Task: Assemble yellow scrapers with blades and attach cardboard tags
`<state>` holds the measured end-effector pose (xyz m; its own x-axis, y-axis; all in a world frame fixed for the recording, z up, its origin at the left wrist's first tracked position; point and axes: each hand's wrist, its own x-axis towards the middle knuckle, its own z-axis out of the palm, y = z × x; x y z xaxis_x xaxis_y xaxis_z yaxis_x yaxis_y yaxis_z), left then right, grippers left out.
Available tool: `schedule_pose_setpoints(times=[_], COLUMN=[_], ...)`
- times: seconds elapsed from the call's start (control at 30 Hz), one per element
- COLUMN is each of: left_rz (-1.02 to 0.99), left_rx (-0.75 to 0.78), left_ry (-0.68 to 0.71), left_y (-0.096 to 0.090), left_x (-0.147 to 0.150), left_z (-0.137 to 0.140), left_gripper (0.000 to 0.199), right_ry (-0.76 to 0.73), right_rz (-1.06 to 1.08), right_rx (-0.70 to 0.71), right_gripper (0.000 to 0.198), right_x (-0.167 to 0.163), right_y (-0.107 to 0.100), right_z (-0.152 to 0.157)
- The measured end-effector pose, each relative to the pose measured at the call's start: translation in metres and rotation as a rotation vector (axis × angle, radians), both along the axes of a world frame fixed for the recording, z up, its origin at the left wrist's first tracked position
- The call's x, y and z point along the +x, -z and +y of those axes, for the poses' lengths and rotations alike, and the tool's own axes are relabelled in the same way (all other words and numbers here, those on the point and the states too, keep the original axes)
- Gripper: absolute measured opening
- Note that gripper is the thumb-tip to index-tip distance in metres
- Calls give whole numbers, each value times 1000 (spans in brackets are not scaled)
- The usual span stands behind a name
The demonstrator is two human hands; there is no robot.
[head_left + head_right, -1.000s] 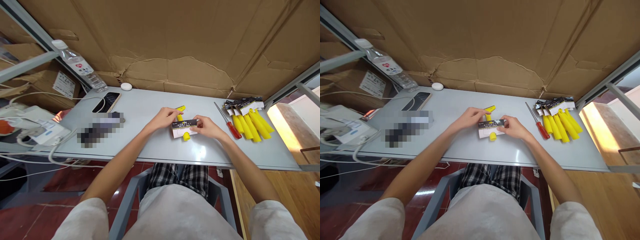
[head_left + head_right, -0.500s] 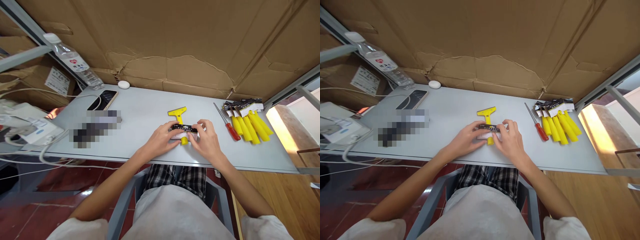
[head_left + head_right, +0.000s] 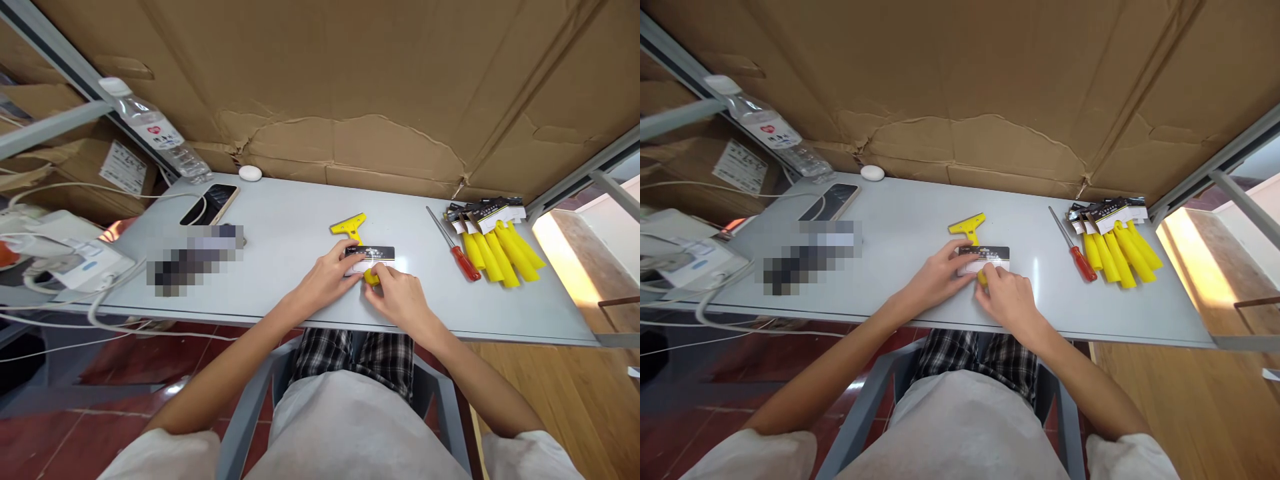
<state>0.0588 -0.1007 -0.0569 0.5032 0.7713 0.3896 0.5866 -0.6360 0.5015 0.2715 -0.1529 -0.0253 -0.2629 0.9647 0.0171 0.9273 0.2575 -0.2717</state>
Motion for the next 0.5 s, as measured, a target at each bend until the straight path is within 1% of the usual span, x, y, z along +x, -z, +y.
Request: schedule_pose_setpoints(times=[0.2, 0.37, 0.43, 0.5], left_rz=[6, -22, -21, -11], left_rx=[7, 20, 36, 64], left_ry=[16, 80, 30, -67], left_y=[-6, -6, -3, 0], left_x=[7, 8, 9, 11], left_z=[3, 11, 13, 15], left_gripper=[34, 30, 27, 26], right_ry=[3, 13, 19, 19], right_rz=[-35, -25, -15, -13], right_rx=[94, 156, 173, 189], right_gripper=[35, 36, 38, 41], right_x=[2, 5, 5, 4], right_y=[3, 8, 9, 10], right_z=[-3, -2, -2, -4])
